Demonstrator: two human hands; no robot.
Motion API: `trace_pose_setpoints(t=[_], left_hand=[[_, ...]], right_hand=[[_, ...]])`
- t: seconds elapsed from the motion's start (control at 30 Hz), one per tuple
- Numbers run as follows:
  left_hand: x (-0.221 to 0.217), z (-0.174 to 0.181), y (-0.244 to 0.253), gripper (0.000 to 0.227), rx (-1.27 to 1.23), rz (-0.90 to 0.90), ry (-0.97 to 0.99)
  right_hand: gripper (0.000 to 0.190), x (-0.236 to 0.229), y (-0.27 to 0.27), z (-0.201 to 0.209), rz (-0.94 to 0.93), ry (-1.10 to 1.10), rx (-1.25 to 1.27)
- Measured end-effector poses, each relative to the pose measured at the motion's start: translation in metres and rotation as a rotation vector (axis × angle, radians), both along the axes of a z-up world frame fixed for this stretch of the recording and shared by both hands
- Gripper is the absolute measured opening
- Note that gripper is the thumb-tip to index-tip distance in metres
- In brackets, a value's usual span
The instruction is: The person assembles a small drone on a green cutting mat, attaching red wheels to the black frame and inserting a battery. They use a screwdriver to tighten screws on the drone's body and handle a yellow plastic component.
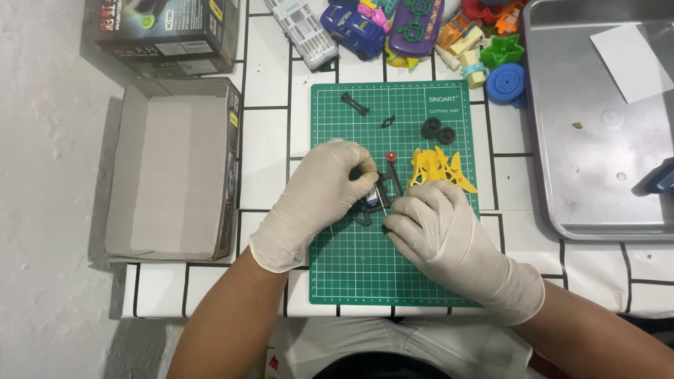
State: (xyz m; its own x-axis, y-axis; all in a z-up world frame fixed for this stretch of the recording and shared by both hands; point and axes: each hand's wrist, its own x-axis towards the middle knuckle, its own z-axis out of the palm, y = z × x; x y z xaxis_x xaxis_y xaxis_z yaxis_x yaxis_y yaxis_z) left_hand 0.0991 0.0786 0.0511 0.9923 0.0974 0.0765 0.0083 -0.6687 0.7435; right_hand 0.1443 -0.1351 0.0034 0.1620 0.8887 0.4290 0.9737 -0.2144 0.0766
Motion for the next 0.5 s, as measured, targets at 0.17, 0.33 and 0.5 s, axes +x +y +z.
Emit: trace_pose_setpoints(t=[0.17, 0.33, 0.5], left_hand=[[0.0007, -0.0035, 0.0014, 0.006, 0.017, -0.02, -0.009], [-0.0004, 0.0009, 0.0023, 0.007, 0.015, -0.023, -0.002], [-0.0007, 0.0027, 0.0012, 0.008, 0.098, -0.059, 0.012]], right_hand=[[0.019, -0.0011, -0.0011, 0.0, -0.02, 0.011, 0.003], [0.018, -0.0032, -0.0024, -0.0004, -0.046, 0.042, 0.016], [0.017, -0.0026, -0.0039, -0.001, -0.057, 0.063, 0.024]])
